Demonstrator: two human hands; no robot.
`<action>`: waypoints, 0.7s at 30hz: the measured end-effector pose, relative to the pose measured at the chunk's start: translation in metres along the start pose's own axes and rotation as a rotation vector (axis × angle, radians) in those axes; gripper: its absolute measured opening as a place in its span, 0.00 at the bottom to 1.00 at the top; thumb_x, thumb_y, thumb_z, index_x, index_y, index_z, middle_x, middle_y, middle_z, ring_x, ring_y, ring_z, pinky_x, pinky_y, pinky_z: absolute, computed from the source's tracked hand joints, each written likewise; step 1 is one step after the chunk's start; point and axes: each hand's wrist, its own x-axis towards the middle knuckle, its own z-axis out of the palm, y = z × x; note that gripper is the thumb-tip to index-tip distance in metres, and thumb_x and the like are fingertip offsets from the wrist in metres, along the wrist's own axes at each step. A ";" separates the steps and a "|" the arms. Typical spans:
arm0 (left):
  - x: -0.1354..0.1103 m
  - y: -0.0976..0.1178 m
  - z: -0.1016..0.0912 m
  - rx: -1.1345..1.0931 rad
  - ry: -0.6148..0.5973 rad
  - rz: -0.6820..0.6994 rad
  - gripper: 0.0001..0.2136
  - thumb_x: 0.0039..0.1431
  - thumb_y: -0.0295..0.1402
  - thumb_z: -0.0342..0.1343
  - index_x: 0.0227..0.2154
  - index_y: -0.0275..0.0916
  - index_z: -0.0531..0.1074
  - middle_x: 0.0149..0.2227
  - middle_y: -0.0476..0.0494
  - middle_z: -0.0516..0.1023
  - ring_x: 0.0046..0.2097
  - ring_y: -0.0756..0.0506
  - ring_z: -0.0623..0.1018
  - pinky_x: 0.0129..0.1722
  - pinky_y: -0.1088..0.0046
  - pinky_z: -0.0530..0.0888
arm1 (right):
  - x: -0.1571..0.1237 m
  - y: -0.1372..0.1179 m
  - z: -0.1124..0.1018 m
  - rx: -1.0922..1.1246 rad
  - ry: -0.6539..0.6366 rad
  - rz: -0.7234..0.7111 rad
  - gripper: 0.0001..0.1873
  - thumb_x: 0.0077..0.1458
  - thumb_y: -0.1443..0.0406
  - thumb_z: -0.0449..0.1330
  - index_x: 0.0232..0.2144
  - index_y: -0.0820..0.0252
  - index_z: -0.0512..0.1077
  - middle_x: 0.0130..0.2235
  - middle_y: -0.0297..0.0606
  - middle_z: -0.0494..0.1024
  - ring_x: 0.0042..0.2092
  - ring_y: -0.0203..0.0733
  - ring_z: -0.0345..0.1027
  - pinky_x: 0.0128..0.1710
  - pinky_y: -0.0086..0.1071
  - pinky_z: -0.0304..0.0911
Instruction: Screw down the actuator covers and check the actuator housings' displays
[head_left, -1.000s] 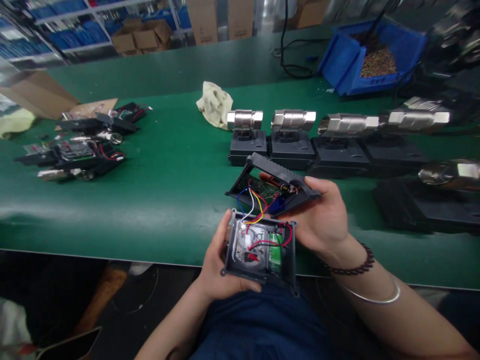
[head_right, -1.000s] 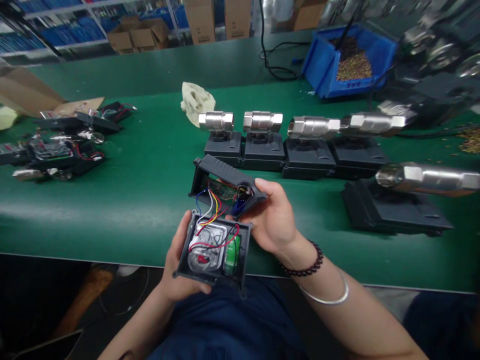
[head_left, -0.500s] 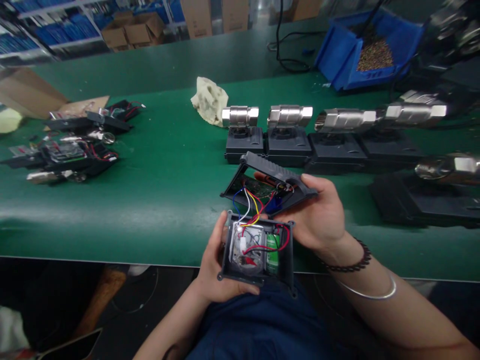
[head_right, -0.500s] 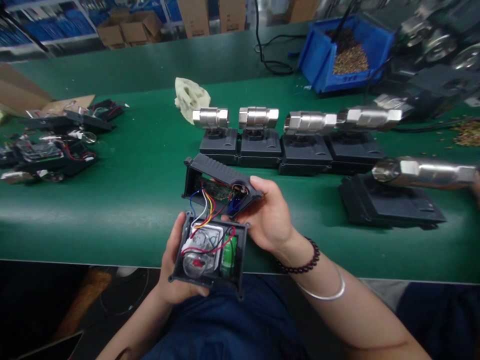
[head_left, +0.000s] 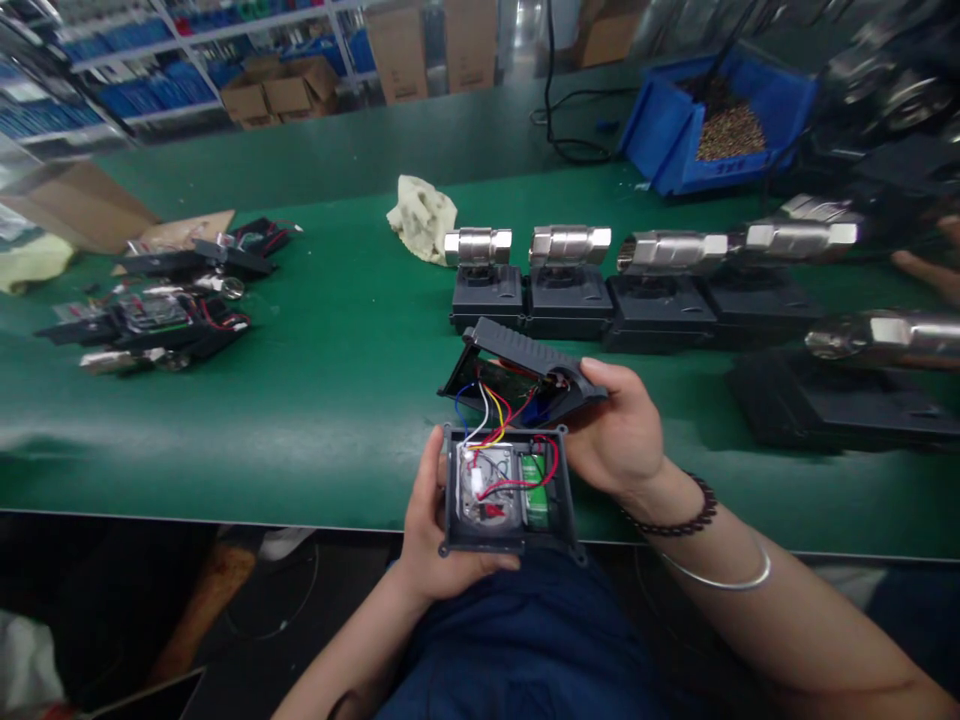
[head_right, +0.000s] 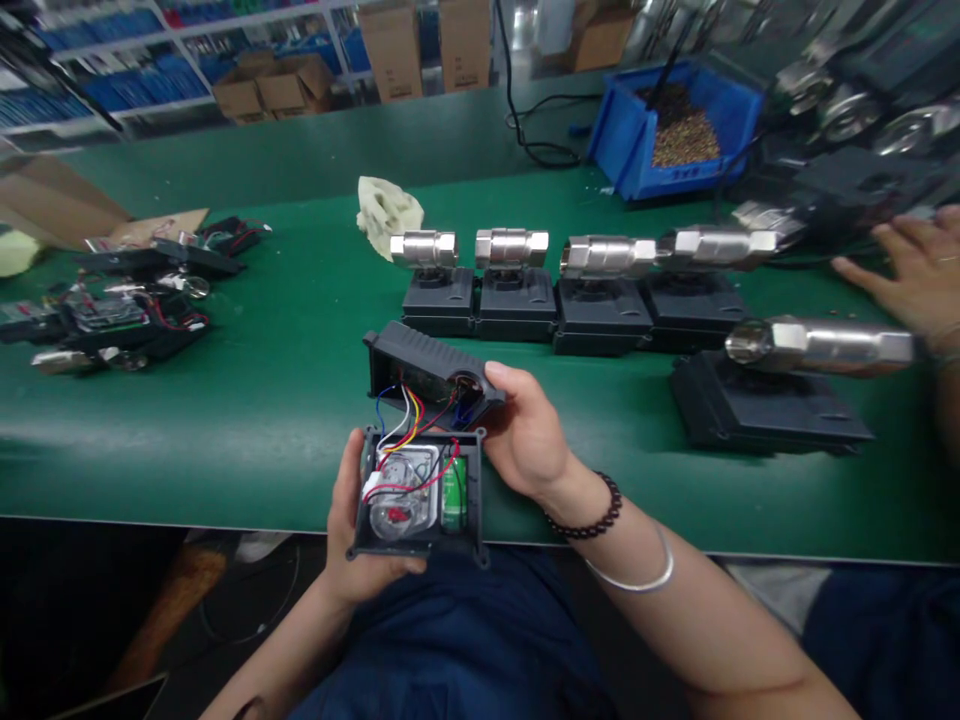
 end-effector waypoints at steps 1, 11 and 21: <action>0.001 0.001 0.000 0.004 0.003 -0.008 0.55 0.44 0.56 0.67 0.69 0.39 0.44 0.49 0.33 0.79 0.47 0.36 0.82 0.47 0.61 0.80 | 0.000 0.000 0.000 0.005 0.002 -0.004 0.14 0.41 0.51 0.62 0.23 0.54 0.77 0.28 0.33 0.82 0.47 0.56 0.75 0.50 0.49 0.70; 0.003 0.002 0.001 -0.095 0.011 -0.015 0.52 0.44 0.51 0.70 0.68 0.43 0.50 0.50 0.36 0.79 0.48 0.37 0.82 0.47 0.64 0.80 | 0.002 0.001 -0.001 -0.033 -0.027 -0.030 0.15 0.43 0.50 0.62 0.22 0.54 0.74 0.31 0.34 0.82 0.52 0.55 0.73 0.53 0.49 0.68; 0.003 -0.004 0.001 -0.085 0.031 -0.126 0.57 0.40 0.55 0.70 0.68 0.39 0.47 0.56 0.30 0.74 0.55 0.33 0.77 0.53 0.59 0.76 | 0.008 0.005 -0.005 -0.005 0.026 0.107 0.18 0.40 0.48 0.64 0.24 0.56 0.74 0.31 0.34 0.82 0.48 0.55 0.75 0.49 0.47 0.70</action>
